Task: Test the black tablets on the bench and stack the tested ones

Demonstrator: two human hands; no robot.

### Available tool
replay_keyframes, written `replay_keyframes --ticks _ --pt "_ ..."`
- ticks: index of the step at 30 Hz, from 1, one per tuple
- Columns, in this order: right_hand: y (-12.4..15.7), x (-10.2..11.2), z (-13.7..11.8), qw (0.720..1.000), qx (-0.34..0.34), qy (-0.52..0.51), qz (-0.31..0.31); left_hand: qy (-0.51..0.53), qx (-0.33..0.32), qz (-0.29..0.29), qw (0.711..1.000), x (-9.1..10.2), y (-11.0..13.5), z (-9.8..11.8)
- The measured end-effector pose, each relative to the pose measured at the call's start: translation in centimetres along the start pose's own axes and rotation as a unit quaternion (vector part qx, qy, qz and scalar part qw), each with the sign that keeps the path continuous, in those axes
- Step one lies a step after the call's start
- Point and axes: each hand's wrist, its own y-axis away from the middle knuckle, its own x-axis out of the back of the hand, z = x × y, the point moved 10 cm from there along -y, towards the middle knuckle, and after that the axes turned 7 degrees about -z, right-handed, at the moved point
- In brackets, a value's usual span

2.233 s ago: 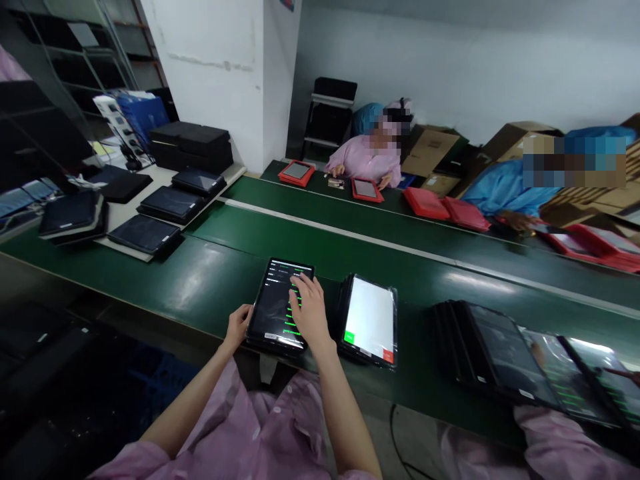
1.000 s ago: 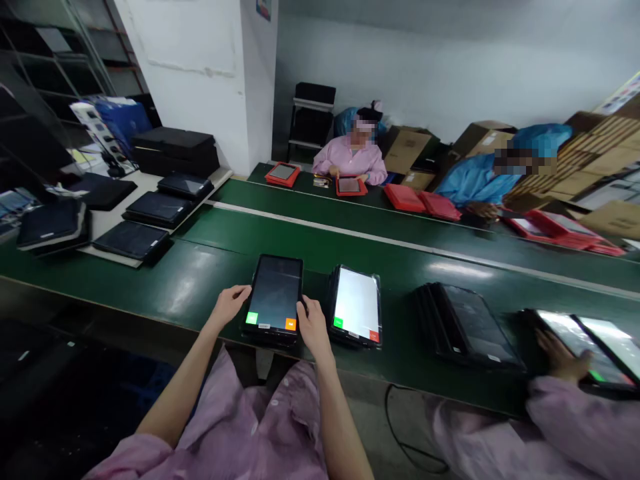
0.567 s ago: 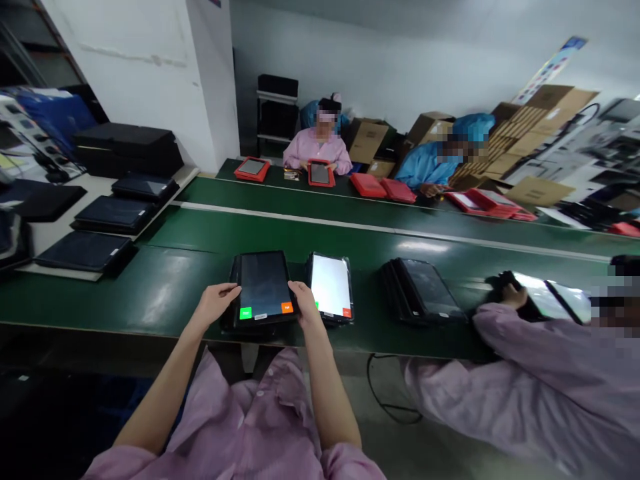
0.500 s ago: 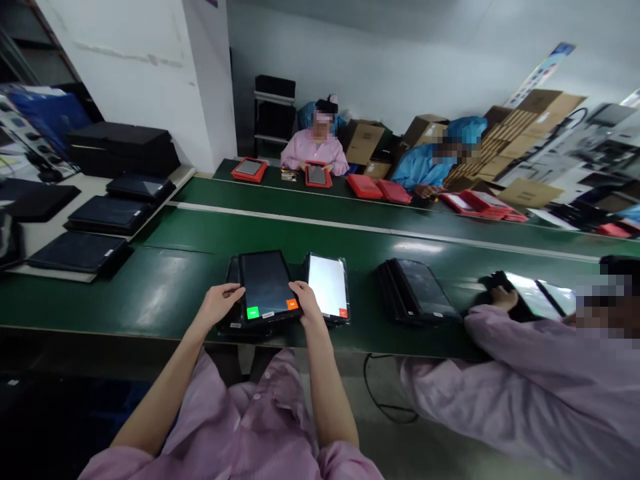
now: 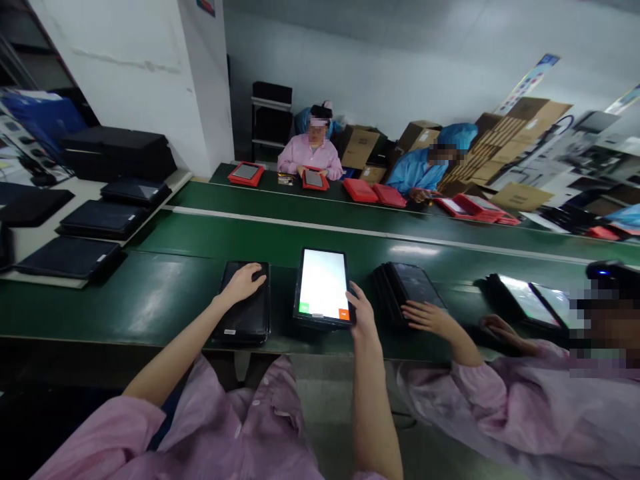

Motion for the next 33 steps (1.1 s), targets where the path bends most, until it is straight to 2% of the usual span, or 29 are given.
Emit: replay_keyframes --ticks 3,8,14,21,33 --pt "-0.8 2.4 0.7 1.000 -0.009 0.020 0.008 -0.110 0.003 0.006 0.994 -1.4 -3.3 0.4" --pt "-1.8 2.9 2.2 0.999 -0.016 0.024 0.027 -0.179 0.002 -0.001 0.984 -2.8 -5.8 0.5" --pt "-2.0 3.1 2.0 0.999 -0.014 0.027 0.028 -0.182 -0.005 0.001 0.983 -2.7 -5.9 0.1" --pt "-1.0 5.1 1.7 0.999 0.006 0.002 0.043 -0.145 -0.015 -0.004 0.989 -2.8 -5.9 0.2" --pt "-2.2 4.2 1.8 0.997 -0.029 0.039 0.056 -0.136 -0.019 -0.021 0.990 -3.0 -6.1 0.1"
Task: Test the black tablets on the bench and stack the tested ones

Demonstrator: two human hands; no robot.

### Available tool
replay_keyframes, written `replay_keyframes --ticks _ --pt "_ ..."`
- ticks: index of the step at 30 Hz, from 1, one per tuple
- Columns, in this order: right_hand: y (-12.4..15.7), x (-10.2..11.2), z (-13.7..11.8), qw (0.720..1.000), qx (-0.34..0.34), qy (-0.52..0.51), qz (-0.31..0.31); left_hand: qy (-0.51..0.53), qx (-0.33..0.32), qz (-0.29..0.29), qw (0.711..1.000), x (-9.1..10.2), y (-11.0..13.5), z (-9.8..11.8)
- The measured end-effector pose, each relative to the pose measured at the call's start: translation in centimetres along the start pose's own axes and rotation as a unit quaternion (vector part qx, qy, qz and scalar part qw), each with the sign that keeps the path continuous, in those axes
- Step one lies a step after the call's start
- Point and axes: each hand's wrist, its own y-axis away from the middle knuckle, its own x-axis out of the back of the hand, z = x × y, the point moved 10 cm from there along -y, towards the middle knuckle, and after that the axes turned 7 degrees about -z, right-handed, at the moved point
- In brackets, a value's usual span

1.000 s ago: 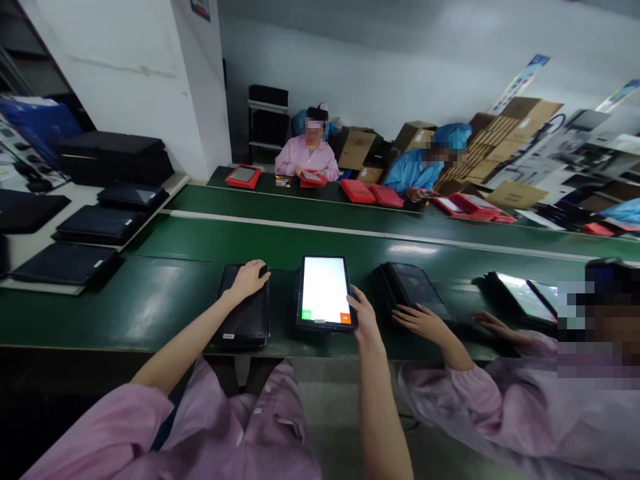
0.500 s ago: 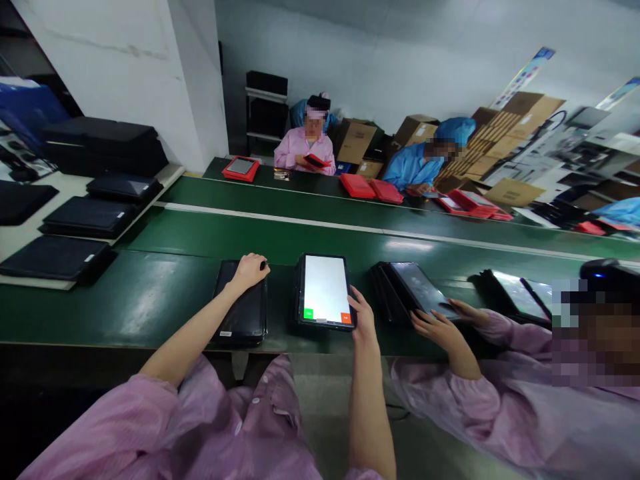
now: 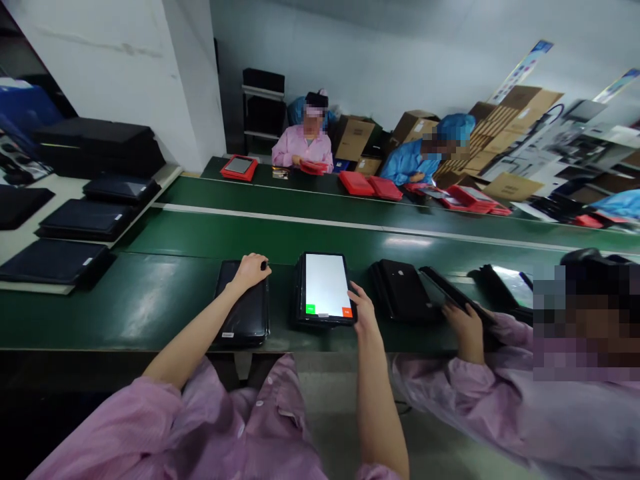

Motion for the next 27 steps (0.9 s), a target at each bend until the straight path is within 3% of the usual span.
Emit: replay_keyframes --ticks 8,12,15,17,19,22,24,27 --pt "1.0 -0.4 -0.5 0.998 0.030 0.035 0.042 0.046 0.001 0.005 0.999 -0.4 -0.4 -0.3" --pt "5.1 -1.2 -4.6 0.978 0.180 0.060 0.086 0.174 -0.021 0.018 0.984 1.2 -0.1 -1.8" --pt "10.1 -3.9 -6.4 0.962 0.265 0.049 0.044 0.286 0.038 0.066 0.955 4.1 1.4 -7.2" --pt "12.9 -6.8 -5.2 0.965 0.260 0.026 -0.028 0.331 0.087 0.132 0.930 6.2 3.8 -12.1" --pt "14.7 -10.8 -2.2 0.968 0.212 0.032 -0.131 0.373 0.129 0.176 0.902 6.6 7.3 -16.3" --pt "15.8 -16.6 3.4 0.959 0.142 0.096 -0.227 0.401 0.201 0.189 0.874 3.1 13.6 -19.5" --pt "15.5 -19.5 6.0 0.955 0.132 0.116 -0.240 0.401 0.224 0.153 0.875 -1.1 17.1 -18.8" --pt "14.5 -22.9 7.9 0.950 0.147 0.146 -0.236 0.379 0.265 0.196 0.865 -5.4 21.8 -16.9"
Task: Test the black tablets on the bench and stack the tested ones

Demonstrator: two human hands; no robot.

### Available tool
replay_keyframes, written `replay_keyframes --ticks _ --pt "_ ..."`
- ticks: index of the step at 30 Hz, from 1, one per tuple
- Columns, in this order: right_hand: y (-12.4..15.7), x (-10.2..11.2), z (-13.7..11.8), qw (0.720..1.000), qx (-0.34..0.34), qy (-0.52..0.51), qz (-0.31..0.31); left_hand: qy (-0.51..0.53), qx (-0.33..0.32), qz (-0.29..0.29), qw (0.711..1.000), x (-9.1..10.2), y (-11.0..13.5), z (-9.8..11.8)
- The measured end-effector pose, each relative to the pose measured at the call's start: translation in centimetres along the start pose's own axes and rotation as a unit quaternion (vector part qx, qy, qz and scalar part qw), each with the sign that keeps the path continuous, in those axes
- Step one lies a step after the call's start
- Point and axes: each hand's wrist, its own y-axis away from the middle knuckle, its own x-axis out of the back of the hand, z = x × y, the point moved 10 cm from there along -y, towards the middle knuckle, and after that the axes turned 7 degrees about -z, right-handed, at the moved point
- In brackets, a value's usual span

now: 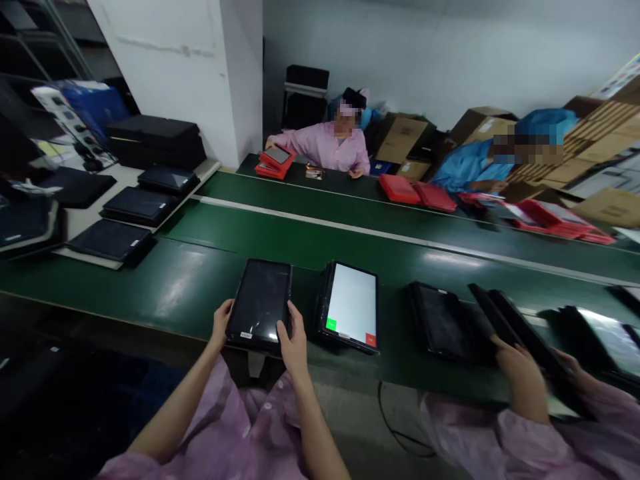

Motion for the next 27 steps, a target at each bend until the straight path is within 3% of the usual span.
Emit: replay_keyframes --ticks 1,4,9,27 --pt "-0.6 -0.7 0.2 1.000 0.001 0.021 -0.002 -0.004 0.008 0.027 1.000 -0.2 1.3 -0.7" --pt "-1.8 -1.7 0.2 0.997 0.000 0.070 -0.010 -0.009 0.007 0.015 1.000 -1.2 2.6 -1.1" --pt "-2.2 -1.7 0.4 0.997 -0.001 0.073 -0.033 -0.030 -0.005 -0.024 0.999 -1.3 1.4 0.1" --pt "-2.5 -1.7 1.2 0.990 -0.004 0.072 -0.119 -0.020 -0.013 -0.030 0.999 -1.3 1.0 0.6"
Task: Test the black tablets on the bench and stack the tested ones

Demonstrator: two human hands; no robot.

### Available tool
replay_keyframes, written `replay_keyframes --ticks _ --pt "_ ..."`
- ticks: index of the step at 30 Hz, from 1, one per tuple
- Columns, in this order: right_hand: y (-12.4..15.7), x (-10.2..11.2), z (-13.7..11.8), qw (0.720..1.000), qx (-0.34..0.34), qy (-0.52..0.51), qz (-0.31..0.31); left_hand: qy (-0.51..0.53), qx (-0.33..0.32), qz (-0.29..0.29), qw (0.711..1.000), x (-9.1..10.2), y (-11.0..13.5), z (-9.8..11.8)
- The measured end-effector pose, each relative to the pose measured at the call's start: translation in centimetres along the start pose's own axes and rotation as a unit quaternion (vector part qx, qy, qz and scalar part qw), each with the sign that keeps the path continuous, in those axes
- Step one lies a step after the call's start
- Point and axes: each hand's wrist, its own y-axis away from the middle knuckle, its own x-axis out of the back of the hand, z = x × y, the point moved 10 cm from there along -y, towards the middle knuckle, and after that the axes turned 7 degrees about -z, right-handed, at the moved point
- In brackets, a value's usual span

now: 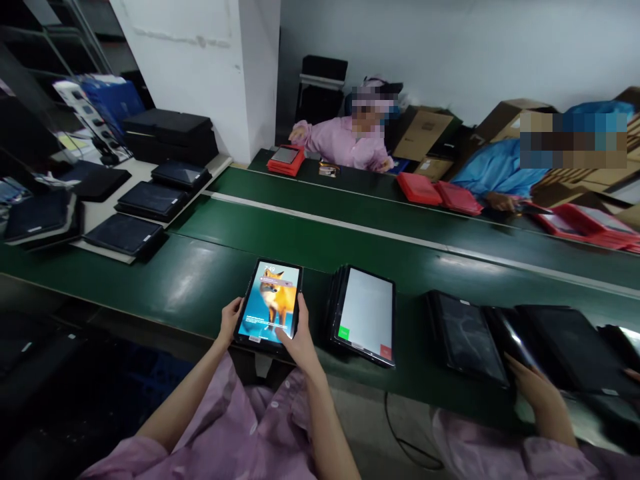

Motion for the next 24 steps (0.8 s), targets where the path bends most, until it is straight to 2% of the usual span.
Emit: replay_keyframes --ticks 2,5,7,10,13,17,24 --pt "-0.6 0.6 0.1 0.999 0.000 -0.021 0.024 0.005 -0.011 0.003 1.000 0.1 0.0 0.1" --pt "-1.1 2.8 0.8 0.985 -0.003 -0.090 0.148 0.011 -0.024 0.009 1.000 0.2 -0.1 0.2" --pt "-1.1 3.6 1.4 0.972 -0.006 -0.133 0.192 0.015 -0.025 0.011 0.999 0.2 -0.1 0.1" --pt "-0.8 3.1 1.3 0.980 -0.008 -0.131 0.150 0.019 -0.014 0.035 0.999 0.6 -0.2 -0.5" --pt "0.7 1.7 0.4 0.995 -0.002 -0.059 0.083 0.017 -0.001 0.065 0.998 1.1 -0.2 -1.0" --pt "2.6 -0.5 -0.3 0.999 -0.018 0.029 0.015 0.012 -0.016 0.038 0.999 0.5 -0.2 -0.8" --pt "3.0 -0.6 0.3 0.999 -0.015 0.034 -0.009 0.010 -0.027 0.039 0.999 0.6 -0.1 -0.7"
